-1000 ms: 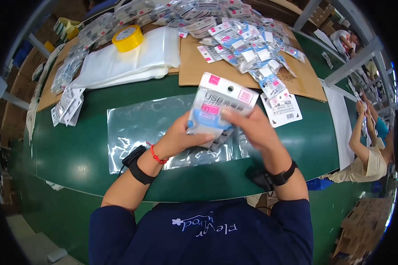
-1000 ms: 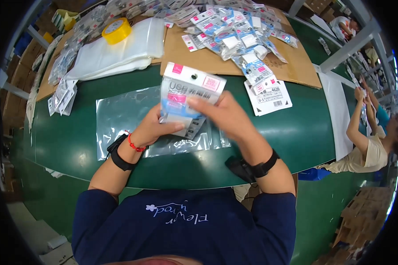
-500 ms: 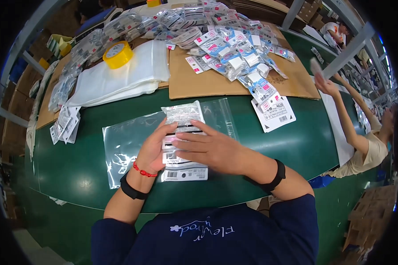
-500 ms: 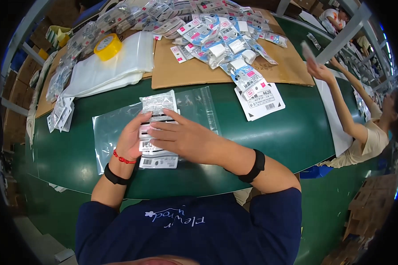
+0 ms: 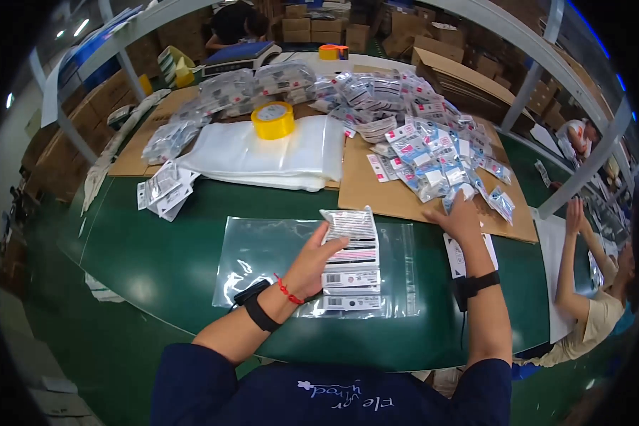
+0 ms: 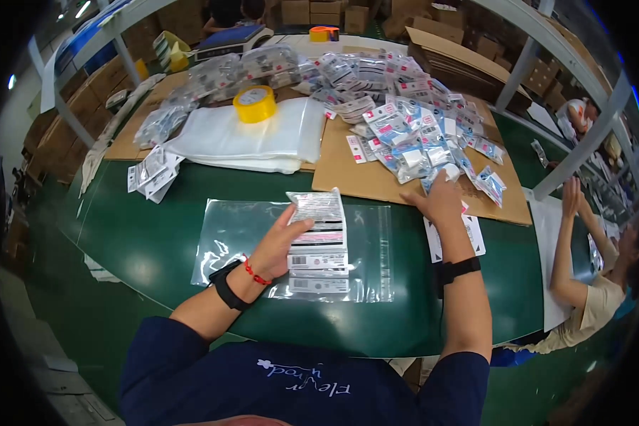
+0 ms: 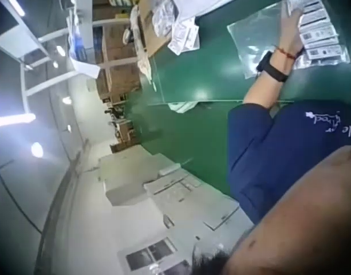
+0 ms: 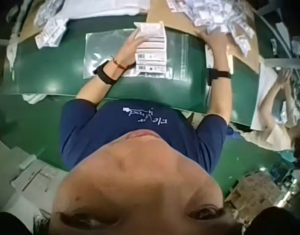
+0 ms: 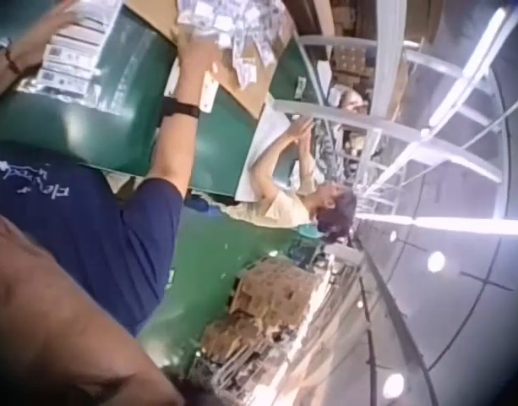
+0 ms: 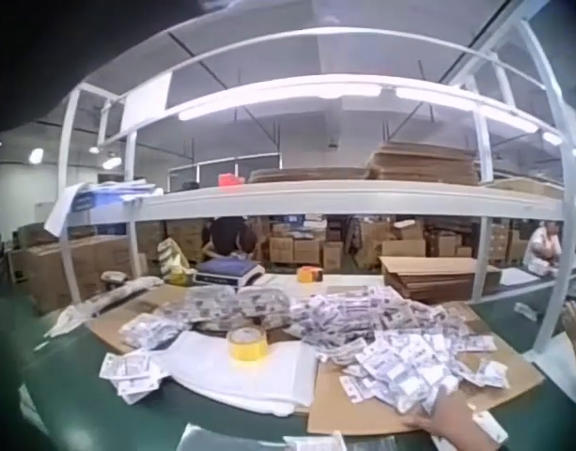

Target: The person packages USB chargers by hand, gathering them from a pile and placing them into a plastic bag. They then insert a paper label into the bag, seal the bag, and set the finished package aside.

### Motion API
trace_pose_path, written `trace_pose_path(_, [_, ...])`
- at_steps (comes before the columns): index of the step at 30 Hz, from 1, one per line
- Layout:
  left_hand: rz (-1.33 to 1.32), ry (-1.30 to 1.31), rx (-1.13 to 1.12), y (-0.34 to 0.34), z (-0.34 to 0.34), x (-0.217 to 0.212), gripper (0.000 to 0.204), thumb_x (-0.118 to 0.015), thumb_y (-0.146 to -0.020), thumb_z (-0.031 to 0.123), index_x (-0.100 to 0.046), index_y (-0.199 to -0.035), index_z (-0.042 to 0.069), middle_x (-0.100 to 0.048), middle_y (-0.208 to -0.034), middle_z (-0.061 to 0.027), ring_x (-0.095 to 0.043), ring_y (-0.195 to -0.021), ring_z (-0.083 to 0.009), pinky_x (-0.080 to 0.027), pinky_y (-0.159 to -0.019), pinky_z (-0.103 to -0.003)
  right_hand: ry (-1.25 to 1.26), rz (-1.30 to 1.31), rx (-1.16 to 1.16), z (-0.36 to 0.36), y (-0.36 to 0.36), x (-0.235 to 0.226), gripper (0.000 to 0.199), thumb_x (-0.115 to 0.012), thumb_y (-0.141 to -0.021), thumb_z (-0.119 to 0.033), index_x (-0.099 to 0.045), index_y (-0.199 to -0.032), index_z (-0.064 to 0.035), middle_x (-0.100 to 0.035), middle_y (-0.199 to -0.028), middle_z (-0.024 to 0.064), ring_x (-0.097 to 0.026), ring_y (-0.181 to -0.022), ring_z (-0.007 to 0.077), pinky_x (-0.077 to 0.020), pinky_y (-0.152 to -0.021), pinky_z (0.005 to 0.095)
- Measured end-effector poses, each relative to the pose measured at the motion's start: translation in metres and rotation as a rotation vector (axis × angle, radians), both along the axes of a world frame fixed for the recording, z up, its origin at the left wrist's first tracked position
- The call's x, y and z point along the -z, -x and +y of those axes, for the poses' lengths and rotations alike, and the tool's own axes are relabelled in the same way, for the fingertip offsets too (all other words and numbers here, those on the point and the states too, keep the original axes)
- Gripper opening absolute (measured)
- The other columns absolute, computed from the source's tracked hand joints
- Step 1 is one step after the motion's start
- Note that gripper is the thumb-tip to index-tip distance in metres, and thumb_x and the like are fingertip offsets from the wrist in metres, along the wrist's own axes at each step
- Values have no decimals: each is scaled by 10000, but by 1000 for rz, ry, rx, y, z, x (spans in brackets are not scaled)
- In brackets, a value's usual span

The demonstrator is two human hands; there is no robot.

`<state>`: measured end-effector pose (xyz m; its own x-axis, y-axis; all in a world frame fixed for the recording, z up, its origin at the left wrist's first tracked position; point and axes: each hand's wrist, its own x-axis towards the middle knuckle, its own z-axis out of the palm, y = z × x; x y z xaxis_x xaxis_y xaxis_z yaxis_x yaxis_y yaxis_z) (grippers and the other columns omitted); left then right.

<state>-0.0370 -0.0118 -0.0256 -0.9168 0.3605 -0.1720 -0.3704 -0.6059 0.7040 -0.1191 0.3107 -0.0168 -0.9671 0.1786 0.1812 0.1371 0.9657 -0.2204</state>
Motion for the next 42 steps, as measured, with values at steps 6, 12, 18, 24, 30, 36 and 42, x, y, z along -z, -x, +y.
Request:
trace_pose_path(6, [51, -105, 79, 2, -2, -5, 473, -554, -914, 49, -374, -1352, 69, -574, -1197, -90, -592, -1065, -190, -511, -887, -344, 132, -53, 183, 24, -3, -20, 629, -658, -766, -334, -496, -1238, 49, -582, -1152, 288, -591, -1046, 376, -484, -868, 427])
trace_pose_path(12, [50, -204, 146, 5, -12, -11, 471, -556, -929, 82, -366, -1360, 70, -570, -1211, -97, -584, -1086, -193, -510, -894, -344, 486, 534, -559, -53, -89, -60, 488, -577, -787, -57, -533, -1272, -30, -549, -1267, 149, -519, -1184, 269, -351, -1043, 399])
trace_pose_path(18, [-16, -421, 257, -2, -5, -15, 460, -553, -940, 98, -365, -1358, 60, -578, -1200, -94, -582, -1088, -180, -510, -895, -331, -153, 358, -1069, -137, -149, -47, 526, -660, -689, -81, -609, -1200, -199, -547, -1259, 134, -513, -1182, 314, -303, -1058, 546])
trace_pose_path(24, [128, -90, 83, -3, -3, -8, 483, -566, -934, 94, -358, -1368, 57, -563, -1225, -85, -574, -1091, -160, -503, -899, -317, -149, 299, -1055, -146, -154, -32, 524, -675, -750, -148, -563, -1260, -181, -510, -1292, 147, -477, -1214, 320, -304, -1054, 542])
trace_pose_path(30, [205, -97, 78, -11, -1, -32, 495, -575, -930, 89, -353, -1370, 48, -537, -1251, -78, -559, -1102, -152, -480, -917, -301, 785, 316, -860, -135, -148, -38, 533, -630, -866, -139, -426, -1352, -59, -504, -1279, 148, -477, -1195, 253, -348, -1032, 442])
trace_pose_path(36, [503, 194, -2, -31, 24, -43, 489, -587, -930, 137, -361, -1352, 36, -508, -1266, -75, -526, -1130, -152, -442, -951, -301, 1557, -122, -534, -128, -146, -29, 440, -564, -934, -128, -397, -1320, 0, -536, -1235, 90, -505, -1102, 133, -410, -955, 288])
trace_pose_path(42, [630, 22, -215, -25, 46, -23, 435, -623, -887, 127, -439, -1276, 59, -566, -1146, -77, -582, -987, -176, -458, -887, -289, 1563, 127, -372, -88, -151, -30, 385, -546, -932, -105, -427, -1280, 7, -571, -1174, 87, -545, -1030, 123, -445, -903, 281])
